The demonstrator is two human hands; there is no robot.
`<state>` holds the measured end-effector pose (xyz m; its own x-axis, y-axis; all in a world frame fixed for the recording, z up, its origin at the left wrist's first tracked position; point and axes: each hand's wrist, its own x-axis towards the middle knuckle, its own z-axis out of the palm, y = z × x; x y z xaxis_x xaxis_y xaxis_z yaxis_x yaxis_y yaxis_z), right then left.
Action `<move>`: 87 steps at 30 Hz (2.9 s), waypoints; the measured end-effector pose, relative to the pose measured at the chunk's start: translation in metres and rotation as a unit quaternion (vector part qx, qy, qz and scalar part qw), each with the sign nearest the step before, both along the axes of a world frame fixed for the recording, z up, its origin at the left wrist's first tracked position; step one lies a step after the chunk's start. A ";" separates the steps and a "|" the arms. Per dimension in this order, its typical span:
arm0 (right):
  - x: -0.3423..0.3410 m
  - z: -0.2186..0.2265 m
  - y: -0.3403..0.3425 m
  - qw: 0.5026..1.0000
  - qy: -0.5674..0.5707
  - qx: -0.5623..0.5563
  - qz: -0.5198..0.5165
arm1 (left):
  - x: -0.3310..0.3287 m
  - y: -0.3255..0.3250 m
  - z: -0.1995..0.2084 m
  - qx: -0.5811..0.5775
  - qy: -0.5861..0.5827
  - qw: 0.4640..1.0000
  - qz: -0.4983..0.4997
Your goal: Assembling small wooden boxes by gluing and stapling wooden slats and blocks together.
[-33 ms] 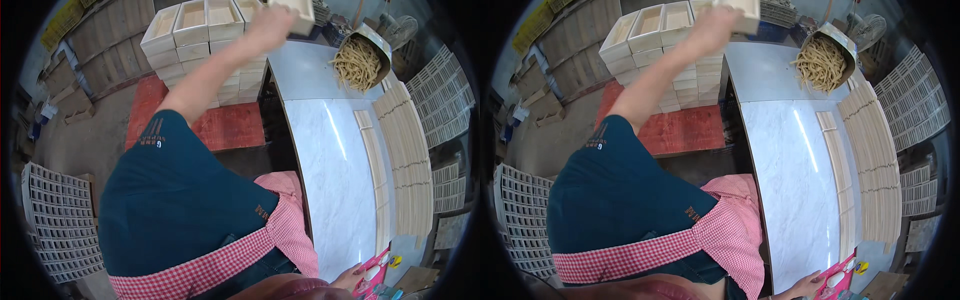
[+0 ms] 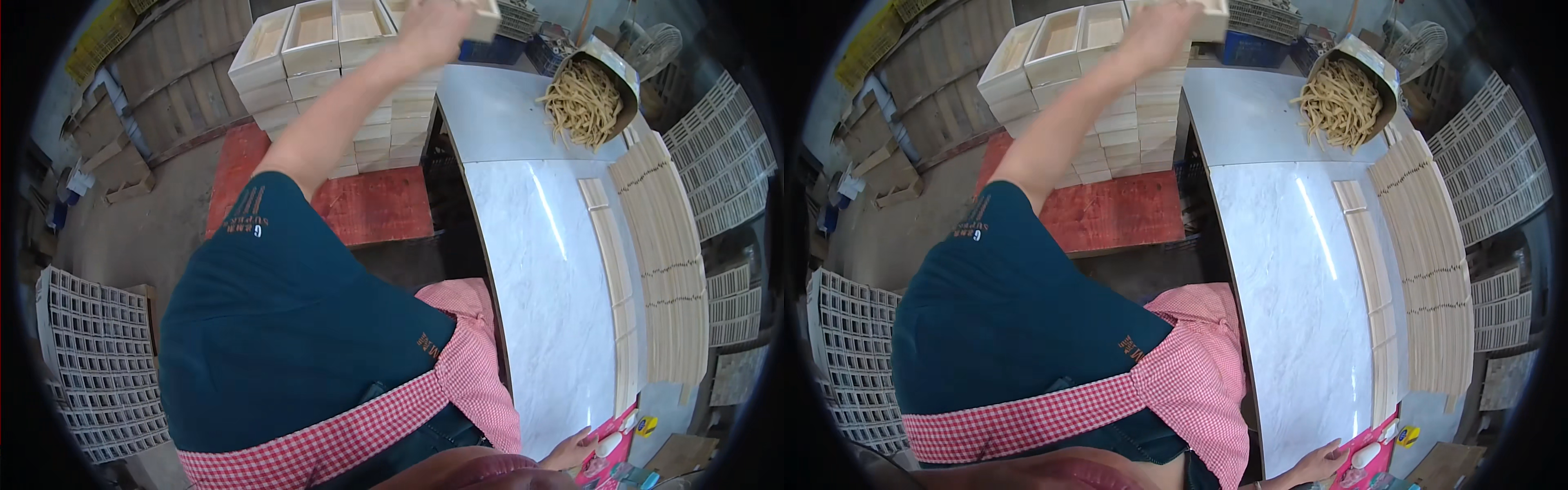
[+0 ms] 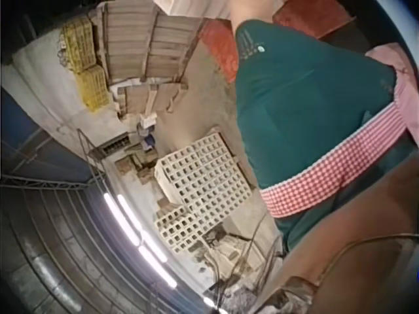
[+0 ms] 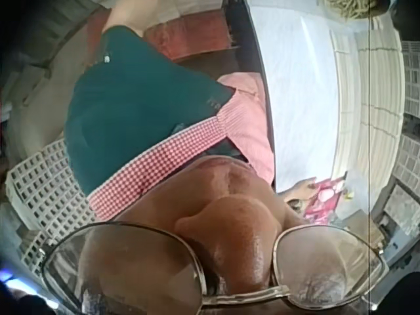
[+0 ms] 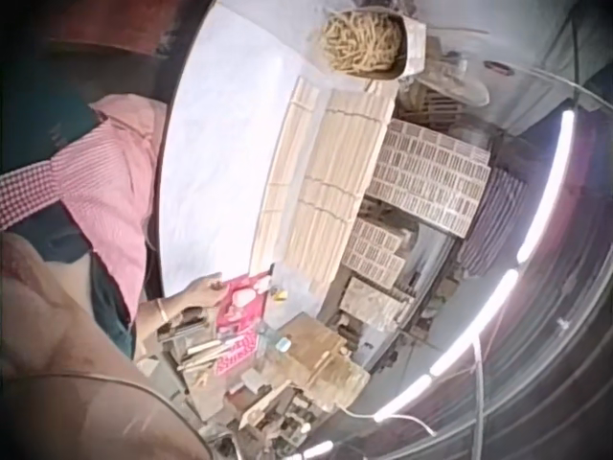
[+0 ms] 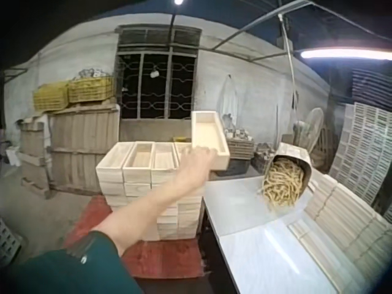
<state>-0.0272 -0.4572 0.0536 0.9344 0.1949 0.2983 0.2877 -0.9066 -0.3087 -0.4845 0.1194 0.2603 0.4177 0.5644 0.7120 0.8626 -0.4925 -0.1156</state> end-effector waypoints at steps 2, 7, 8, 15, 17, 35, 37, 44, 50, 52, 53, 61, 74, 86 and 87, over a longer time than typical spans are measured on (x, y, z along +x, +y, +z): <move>-0.007 -0.007 0.006 0.999 -0.018 0.033 0.006 | -0.014 0.016 0.015 -0.008 0.007 0.999 0.032; -0.010 -0.007 0.003 1.000 0.009 0.025 0.009 | -0.092 0.025 0.031 -0.034 0.010 0.989 0.144; -0.010 -0.006 0.004 1.000 0.009 0.024 0.009 | -0.108 0.026 0.032 -0.039 0.011 0.985 0.167; -0.012 0.000 -0.002 0.999 0.028 0.026 0.014 | -0.176 0.053 0.039 -0.087 0.042 0.954 0.285; -0.014 0.004 0.001 0.995 0.078 0.048 0.035 | -0.123 0.094 0.024 -0.117 0.067 0.959 0.251; 0.167 -0.061 0.122 0.962 0.058 -0.137 0.228 | 0.291 -0.037 -0.194 -0.264 0.062 0.888 -0.372; 0.155 -0.049 0.115 0.943 0.087 -0.148 0.284 | 0.316 -0.041 -0.204 -0.282 0.071 0.873 -0.391; 0.161 -0.041 0.084 0.955 0.088 -0.158 0.237 | 0.411 0.032 -0.239 -0.168 0.202 0.889 -0.374; 0.157 0.010 0.091 0.937 0.131 -0.200 0.254 | 0.412 0.067 -0.220 -0.208 0.353 0.864 -0.291; 0.150 0.018 0.090 0.946 0.125 -0.182 0.236 | 0.396 0.075 -0.214 -0.264 0.351 0.835 -0.330; 0.145 0.019 0.089 0.947 0.123 -0.181 0.234 | 0.388 0.065 -0.206 -0.285 0.337 0.835 -0.328; 0.079 -0.004 0.109 0.985 0.082 -0.081 0.132 | 0.321 -0.022 -0.195 -0.305 0.309 0.815 -0.385; -0.049 -0.009 0.174 0.916 0.142 0.091 0.365 | 0.309 -0.115 -0.208 -0.679 0.002 0.663 -0.316; -0.039 -0.039 0.189 0.907 -0.040 0.015 0.420 | 0.309 -0.124 -0.245 -0.765 -0.115 0.517 -0.367; -0.040 -0.040 0.190 0.907 -0.047 0.018 0.418 | 0.307 -0.125 -0.245 -0.766 -0.115 0.517 -0.364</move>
<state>-0.0668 -0.2672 0.0135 0.4352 0.8119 0.3891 0.8962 -0.3495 -0.2732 -0.1771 -0.0060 0.0158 0.9202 0.2931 -0.2596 0.2882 -0.0582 0.9558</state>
